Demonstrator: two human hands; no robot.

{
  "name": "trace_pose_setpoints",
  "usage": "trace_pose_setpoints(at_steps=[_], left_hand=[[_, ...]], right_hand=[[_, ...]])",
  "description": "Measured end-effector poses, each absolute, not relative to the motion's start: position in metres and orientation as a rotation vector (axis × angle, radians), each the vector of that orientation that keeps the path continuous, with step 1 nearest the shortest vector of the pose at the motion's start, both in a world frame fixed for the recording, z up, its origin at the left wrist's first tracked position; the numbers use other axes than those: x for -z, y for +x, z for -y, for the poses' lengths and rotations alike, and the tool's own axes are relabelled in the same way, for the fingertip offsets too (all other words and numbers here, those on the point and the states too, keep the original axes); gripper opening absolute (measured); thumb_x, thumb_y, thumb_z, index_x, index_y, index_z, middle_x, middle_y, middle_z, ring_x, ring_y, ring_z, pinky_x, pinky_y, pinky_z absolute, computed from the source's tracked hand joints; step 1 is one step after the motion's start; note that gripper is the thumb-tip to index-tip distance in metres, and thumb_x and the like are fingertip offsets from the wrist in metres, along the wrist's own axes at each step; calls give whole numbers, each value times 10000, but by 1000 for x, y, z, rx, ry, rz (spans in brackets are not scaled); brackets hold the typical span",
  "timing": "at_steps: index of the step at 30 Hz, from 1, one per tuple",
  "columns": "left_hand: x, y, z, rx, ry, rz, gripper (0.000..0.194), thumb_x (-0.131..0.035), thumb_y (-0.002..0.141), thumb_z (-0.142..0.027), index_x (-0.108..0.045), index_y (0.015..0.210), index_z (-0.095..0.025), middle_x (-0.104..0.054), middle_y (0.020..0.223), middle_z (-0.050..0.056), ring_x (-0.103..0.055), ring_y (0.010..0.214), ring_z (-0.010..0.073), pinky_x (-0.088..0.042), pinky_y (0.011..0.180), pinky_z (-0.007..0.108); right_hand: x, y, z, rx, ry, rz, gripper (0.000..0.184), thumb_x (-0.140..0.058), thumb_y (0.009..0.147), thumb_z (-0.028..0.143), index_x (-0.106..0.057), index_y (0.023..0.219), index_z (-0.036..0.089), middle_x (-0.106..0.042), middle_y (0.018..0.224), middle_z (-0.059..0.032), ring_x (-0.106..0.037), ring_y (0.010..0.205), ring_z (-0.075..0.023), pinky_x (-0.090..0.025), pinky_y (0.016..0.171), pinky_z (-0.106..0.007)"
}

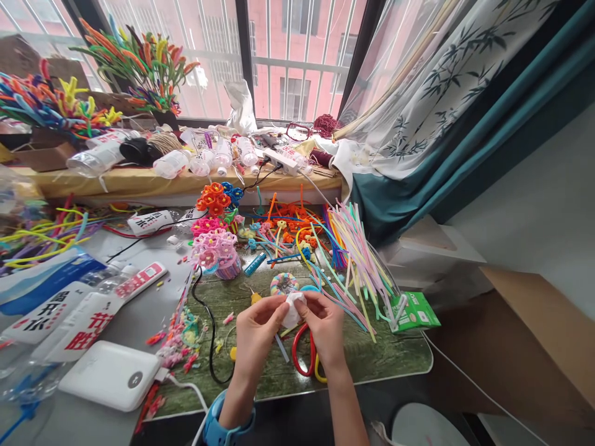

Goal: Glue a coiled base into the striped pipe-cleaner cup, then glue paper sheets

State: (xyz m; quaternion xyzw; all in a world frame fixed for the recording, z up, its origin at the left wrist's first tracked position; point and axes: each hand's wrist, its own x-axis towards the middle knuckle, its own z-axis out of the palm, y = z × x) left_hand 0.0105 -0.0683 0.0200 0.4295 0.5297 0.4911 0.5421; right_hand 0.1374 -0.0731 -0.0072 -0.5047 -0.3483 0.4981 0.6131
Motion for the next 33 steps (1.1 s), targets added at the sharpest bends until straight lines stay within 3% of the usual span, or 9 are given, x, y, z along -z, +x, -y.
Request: trace_pose_setpoints(at_steps=[5,14,19,24,33], left_hand=[[-17,10,67,-1197,1076,-1235,374,-835,641,-443,-791,873,-153,-792,798,73,-726,706,218,-574,624,266],[-9,8,70,-1225,1329,-1454,192,-734,743,-360,-768,773,-173,-724,634,16,-620,556,147,-485,506,212],[-15,8,69,-1154,1488,-1438,130,-701,747,-299,-758,758,-183,-722,638,5,-621,572,138,-484,537,206],[-23,3,68,-1137,1266,-1243,337,-768,708,-339,-709,993,-169,-784,871,54,-735,779,209,-584,686,270],[-5,4,70,-1348,1224,-1433,247,-796,724,-380,-724,847,-179,-768,767,30,-730,689,194,-597,638,270]], right_hand=[[5,136,75,-1127,-1156,800,263,-811,734,426,-749,847,197,-760,779,-54,-702,700,-216,-566,616,-302],[7,135,74,-1261,-1126,799,315,-850,684,399,-721,902,212,-764,854,-55,-716,774,-229,-578,683,-316],[8,133,74,-1277,-1140,811,296,-867,649,410,-735,811,201,-719,754,-25,-664,663,-184,-535,599,-273],[6,129,75,-1230,-1126,710,303,-831,690,430,-717,853,200,-709,776,-19,-653,673,-174,-525,615,-267],[12,125,73,-1243,-1143,746,303,-844,656,421,-686,800,206,-701,776,-23,-649,683,-188,-524,612,-285]])
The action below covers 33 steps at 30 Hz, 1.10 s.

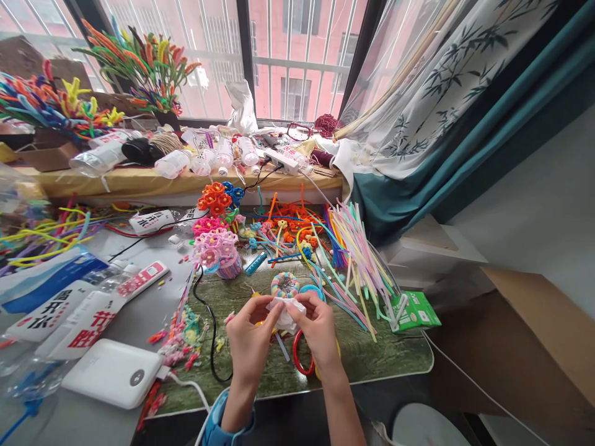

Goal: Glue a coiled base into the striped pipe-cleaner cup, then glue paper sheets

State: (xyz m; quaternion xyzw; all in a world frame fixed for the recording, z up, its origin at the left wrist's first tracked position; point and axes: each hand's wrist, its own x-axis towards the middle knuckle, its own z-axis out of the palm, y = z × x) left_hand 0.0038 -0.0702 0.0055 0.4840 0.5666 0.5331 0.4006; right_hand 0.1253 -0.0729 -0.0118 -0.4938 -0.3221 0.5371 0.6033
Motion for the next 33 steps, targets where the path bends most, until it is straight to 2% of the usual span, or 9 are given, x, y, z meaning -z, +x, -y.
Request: trace_pose_setpoints(at_steps=[5,9,13,18,23,26,29,33], left_hand=[[0,9,70,-1482,1448,-1489,156,-750,805,-344,-716,803,-192,-739,726,7,-697,635,164,-566,592,254],[0,10,70,-1653,1882,-1519,61,-697,864,-216,-727,817,-190,-736,785,16,-694,700,146,-561,669,246],[1,8,68,-1619,2293,-1443,132,-647,892,-121,-745,957,-180,-767,919,59,-711,839,168,-576,796,280],[3,3,65,-1537,2519,-1339,209,-634,901,-126,-737,1066,-203,-777,1019,84,-713,912,201,-596,818,326],[0,1,64,-1408,2541,-1216,260,-613,909,-116,-734,1106,-233,-775,1086,72,-714,994,217,-600,856,347],[-4,1,64,-1435,2422,-1200,215,-625,900,-130,-756,1024,-247,-785,1048,52,-716,969,211,-594,859,349],[-8,2,65,-1476,2097,-1308,132,-650,894,-221,-754,974,-229,-784,1008,55,-716,926,208,-584,848,345],[-9,2,66,-1280,1628,-1473,254,-671,867,-400,-741,999,-195,-782,885,54,-717,742,199,-583,713,312]], right_hand=[[13,125,72,-1154,-1192,793,269,-812,715,426,-698,819,206,-709,808,-35,-659,741,-199,-543,677,-308],[9,127,71,-1201,-1176,872,273,-806,728,434,-735,844,198,-740,838,-62,-684,765,-222,-558,687,-330],[7,129,70,-1175,-1202,840,294,-812,716,453,-751,827,188,-751,841,-72,-693,767,-227,-558,701,-336],[11,131,68,-1172,-1157,745,328,-819,705,458,-725,863,186,-760,865,-68,-702,806,-227,-551,733,-331],[17,130,67,-1188,-1146,620,342,-855,663,442,-714,835,181,-751,822,-48,-694,777,-202,-539,724,-306],[18,127,66,-1188,-1134,541,343,-863,649,433,-711,822,177,-744,796,-38,-682,721,-186,-534,690,-298],[15,123,66,-1204,-1094,482,342,-873,635,413,-708,821,177,-738,779,-28,-673,684,-171,-531,656,-283],[10,120,67,-1223,-1054,463,343,-876,628,395,-699,832,183,-739,791,-27,-677,679,-171,-532,627,-275]])
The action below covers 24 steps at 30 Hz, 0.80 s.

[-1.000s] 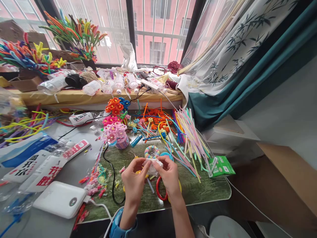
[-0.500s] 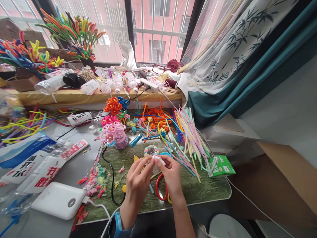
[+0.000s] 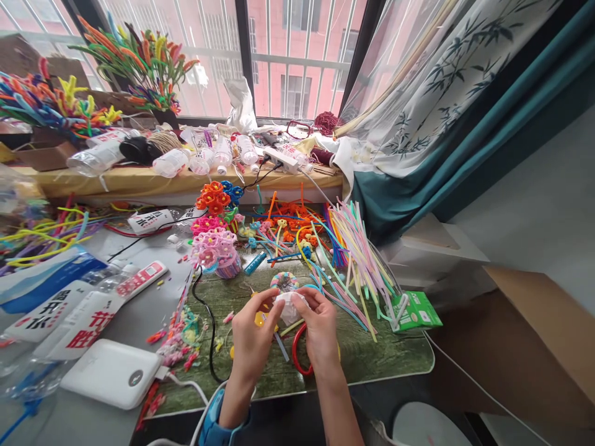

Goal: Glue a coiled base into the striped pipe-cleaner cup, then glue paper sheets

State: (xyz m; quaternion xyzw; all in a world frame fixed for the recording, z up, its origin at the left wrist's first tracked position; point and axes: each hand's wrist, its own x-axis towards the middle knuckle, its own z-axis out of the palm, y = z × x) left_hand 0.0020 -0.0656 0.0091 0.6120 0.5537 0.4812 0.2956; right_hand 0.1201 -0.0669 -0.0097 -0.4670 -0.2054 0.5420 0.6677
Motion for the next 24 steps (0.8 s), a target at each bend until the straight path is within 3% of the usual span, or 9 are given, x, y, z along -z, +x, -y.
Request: trace_pose_setpoints(at_steps=[4,8,12,16,24], left_hand=[[-7,-2,64,-1229,1484,-1433,273,-701,816,-454,-744,817,-185,-760,738,36,-709,677,197,-560,639,276],[-6,-5,64,-1256,1588,-1506,239,-702,817,-432,-755,792,-199,-759,736,26,-700,652,182,-544,625,266],[-7,-4,66,-1288,1726,-1541,198,-673,859,-387,-765,835,-213,-769,773,29,-702,655,176,-558,640,274],[-8,-3,67,-1397,1990,-1444,160,-621,909,-283,-775,913,-237,-783,902,51,-728,783,186,-587,726,289],[-5,-7,65,-1338,2540,-1266,315,-559,911,-85,-724,1145,-217,-763,1105,97,-713,927,210,-607,819,341]], right_hand=[[7,124,67,-1247,-1105,622,342,-876,621,404,-735,842,185,-758,832,-54,-705,763,-206,-555,682,-302],[7,131,67,-1296,-1147,812,313,-850,653,453,-760,814,200,-769,826,-73,-718,770,-241,-574,709,-354],[11,133,68,-1270,-1172,846,294,-844,664,459,-747,796,216,-764,812,-64,-714,746,-242,-577,707,-370],[12,131,69,-1215,-1195,805,304,-843,665,464,-728,776,205,-748,778,-54,-699,717,-219,-571,692,-344],[7,125,70,-1171,-1176,701,338,-832,683,468,-705,813,183,-751,821,-55,-705,771,-199,-568,732,-311]])
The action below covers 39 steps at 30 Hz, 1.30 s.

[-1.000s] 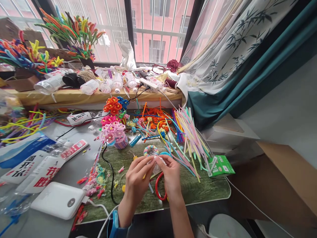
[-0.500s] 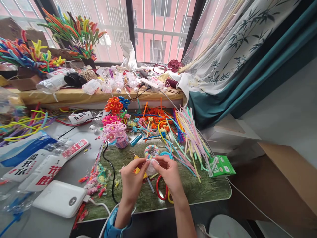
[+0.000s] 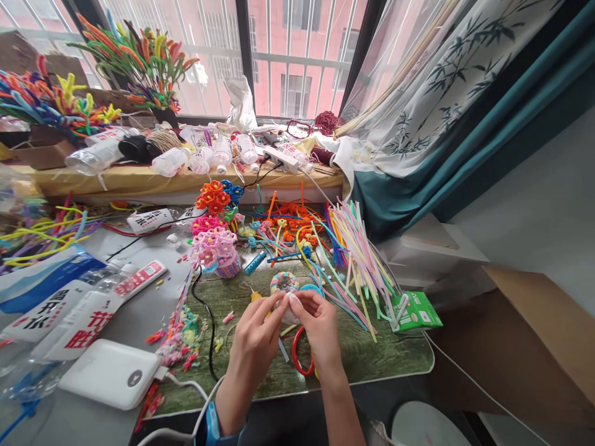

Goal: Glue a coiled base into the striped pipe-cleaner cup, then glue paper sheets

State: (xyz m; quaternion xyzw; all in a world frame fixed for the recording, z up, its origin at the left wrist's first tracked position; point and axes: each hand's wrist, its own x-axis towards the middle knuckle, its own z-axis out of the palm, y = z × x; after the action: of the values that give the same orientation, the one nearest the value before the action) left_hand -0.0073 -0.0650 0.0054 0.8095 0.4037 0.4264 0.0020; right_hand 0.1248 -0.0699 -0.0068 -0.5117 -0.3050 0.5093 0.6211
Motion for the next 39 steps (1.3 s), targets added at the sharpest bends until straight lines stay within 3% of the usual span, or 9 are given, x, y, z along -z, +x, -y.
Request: trace_pose_setpoints(at_steps=[4,8,12,16,21,26,31,35,39], left_hand=[[-8,-4,68,-1346,2400,-1191,338,-540,922,-106,-725,1159,-261,-756,1130,84,-713,967,209,-604,841,345],[-17,-1,72,-1360,1827,-1247,210,-598,915,-263,-774,1030,-243,-777,1058,75,-730,974,232,-597,852,337],[-21,0,72,-1272,1278,-1307,319,-644,865,-449,-768,991,-184,-790,930,74,-742,811,222,-603,698,288],[-17,0,71,-1148,1183,-1289,362,-708,791,-504,-772,883,-160,-778,794,64,-727,739,221,-576,596,259],[-13,0,72,-1185,1231,-1313,303,-768,745,-456,-760,852,-173,-779,788,59,-737,762,229,-583,606,262],[-11,2,75,-1312,1417,-1434,206,-736,807,-390,-757,887,-202,-773,782,31,-735,723,208,-606,668,293],[-9,3,76,-1489,1894,-1486,80,-686,872,-239,-752,911,-214,-758,850,28,-718,745,164,-583,709,258],[-6,3,73,-1577,2309,-1412,136,-635,899,-125,-743,934,-199,-740,878,47,-696,760,141,-565,701,233],[-6,1,71,-1478,2518,-1335,194,-601,900,-71,-722,1011,-174,-735,966,86,-683,857,173,-572,750,274]], right_hand=[[9,123,69,-1182,-1127,606,344,-858,657,441,-676,800,187,-739,786,-35,-700,743,-188,-560,699,-296],[9,123,70,-1174,-1106,575,356,-858,656,447,-669,805,185,-730,768,-32,-691,713,-187,-554,655,-289],[6,122,72,-1147,-1090,568,355,-859,663,439,-672,832,190,-735,785,-37,-692,714,-193,-553,624,-285],[6,121,73,-1157,-1079,548,391,-866,665,408,-706,945,187,-757,864,-53,-712,765,-202,-571,672,-296],[7,122,74,-1186,-1074,593,397,-858,683,397,-739,1004,197,-772,908,-58,-728,819,-212,-581,737,-312],[9,125,74,-1284,-1090,741,299,-807,746,446,-774,928,211,-773,903,-60,-733,860,-241,-580,804,-354],[10,127,74,-1279,-1140,778,301,-828,709,470,-774,840,205,-762,818,-58,-731,803,-250,-575,753,-353],[11,124,74,-1244,-1165,727,311,-842,686,465,-761,817,196,-755,783,-58,-720,750,-235,-572,727,-350],[12,123,74,-1217,-1157,667,329,-847,671,464,-761,833,190,-760,786,-60,-724,761,-243,-574,719,-353]])
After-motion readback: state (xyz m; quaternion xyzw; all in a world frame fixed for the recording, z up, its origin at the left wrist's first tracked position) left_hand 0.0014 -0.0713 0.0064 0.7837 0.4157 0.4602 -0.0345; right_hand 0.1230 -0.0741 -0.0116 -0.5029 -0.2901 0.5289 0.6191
